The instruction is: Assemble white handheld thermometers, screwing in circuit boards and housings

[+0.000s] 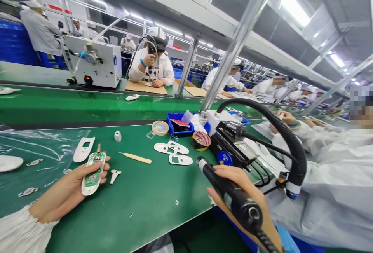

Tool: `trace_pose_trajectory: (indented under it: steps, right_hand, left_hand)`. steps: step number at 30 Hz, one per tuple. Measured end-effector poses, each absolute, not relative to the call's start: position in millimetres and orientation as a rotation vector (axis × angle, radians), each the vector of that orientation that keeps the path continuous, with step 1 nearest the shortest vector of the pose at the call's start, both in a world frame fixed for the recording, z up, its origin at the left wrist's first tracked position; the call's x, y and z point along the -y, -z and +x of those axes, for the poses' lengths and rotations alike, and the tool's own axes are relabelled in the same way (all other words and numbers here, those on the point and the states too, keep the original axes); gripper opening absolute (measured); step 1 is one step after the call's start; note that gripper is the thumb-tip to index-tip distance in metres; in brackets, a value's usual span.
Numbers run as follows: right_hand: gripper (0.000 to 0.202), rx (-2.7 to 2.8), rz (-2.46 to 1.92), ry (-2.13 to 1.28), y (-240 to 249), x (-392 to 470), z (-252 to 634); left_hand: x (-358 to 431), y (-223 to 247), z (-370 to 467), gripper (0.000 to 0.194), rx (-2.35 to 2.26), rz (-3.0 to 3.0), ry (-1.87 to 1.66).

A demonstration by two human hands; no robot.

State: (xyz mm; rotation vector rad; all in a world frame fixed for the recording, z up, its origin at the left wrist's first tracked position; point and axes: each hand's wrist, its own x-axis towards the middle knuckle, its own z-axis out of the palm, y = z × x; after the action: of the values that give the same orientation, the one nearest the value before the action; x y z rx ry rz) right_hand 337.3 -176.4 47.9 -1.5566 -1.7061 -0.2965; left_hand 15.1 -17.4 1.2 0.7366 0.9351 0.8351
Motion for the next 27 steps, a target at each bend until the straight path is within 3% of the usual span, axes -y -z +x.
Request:
trace_pose_trajectory:
  steps: [8,11,15,19,23,27]
  right_hand:
    - [0.044,2.082,-1.415,0.108,21,179,391]
    - [0.047,2.341,-1.521,0.098,23,181,418]
    - [0.046,2.451,-1.721,0.381,5,177,427]
    - [0.026,2.216,-1.622,0.363,-20,152,366]
    - [0.028,2.395,-1.362,-0.044,-24,102,264]
    - [0.037,2.775,-1.167,-0.105,-12,48,193]
  left_hand:
    - [14,-7,11,0.021,-0.995,0.69,-0.906]
    - [13,-9,12,0.021,-1.003,0.693,-0.915]
    - [15,-8,12,0.029,-1.007,0.774,-0.864]
    - [18,-8,12,0.036,-1.01,0.871,-0.804]
    - [17,-3,12,0.033,-1.032,0.906,-0.8]
    - [13,2,12,0.024,-1.045,0.879,-0.836]
